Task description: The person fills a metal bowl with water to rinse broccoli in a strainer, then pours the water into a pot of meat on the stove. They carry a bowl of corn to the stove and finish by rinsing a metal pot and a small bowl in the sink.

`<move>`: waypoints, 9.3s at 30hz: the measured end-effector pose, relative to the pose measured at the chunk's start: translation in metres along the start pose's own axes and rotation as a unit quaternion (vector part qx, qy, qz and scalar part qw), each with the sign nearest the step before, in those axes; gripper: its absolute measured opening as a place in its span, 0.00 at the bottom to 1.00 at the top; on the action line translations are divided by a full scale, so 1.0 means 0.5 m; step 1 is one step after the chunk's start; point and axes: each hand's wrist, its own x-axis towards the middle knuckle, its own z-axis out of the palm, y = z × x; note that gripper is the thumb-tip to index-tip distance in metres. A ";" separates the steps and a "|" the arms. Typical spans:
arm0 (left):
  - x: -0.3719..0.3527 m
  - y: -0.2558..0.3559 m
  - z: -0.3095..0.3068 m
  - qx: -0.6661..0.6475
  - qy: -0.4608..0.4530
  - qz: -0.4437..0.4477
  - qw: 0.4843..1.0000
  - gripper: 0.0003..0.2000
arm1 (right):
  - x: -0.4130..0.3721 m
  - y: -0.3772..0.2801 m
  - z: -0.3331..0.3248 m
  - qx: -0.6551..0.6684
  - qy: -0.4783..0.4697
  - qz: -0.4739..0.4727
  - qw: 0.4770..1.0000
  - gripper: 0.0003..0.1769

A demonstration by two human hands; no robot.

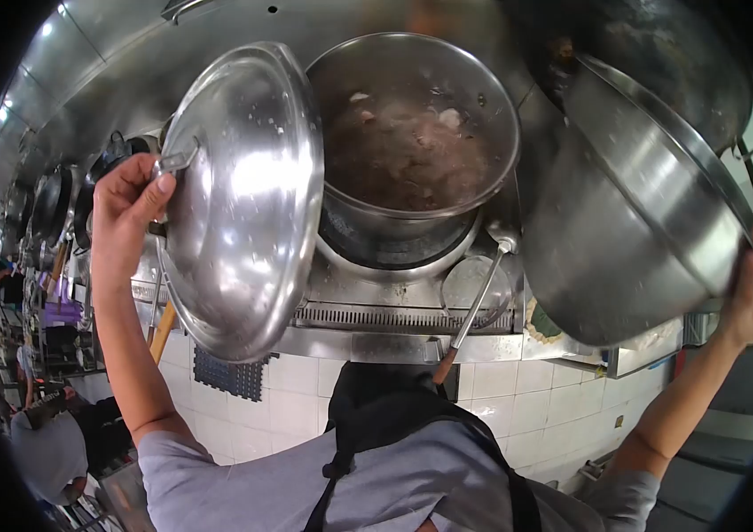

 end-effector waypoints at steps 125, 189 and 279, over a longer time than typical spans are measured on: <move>-1.517 0.649 2.988 0.169 -0.812 0.011 0.558 0.11 | -2.243 0.066 -2.230 -0.730 0.294 0.617 -0.013 0.35; -1.865 0.094 1.949 -0.111 0.002 -0.566 0.817 0.08 | -1.231 0.992 -0.990 0.053 -0.156 0.150 0.975 0.23; -0.712 0.438 1.094 -0.404 0.267 -0.292 0.825 0.19 | -0.828 0.515 -0.189 0.301 -0.249 -0.118 0.913 0.06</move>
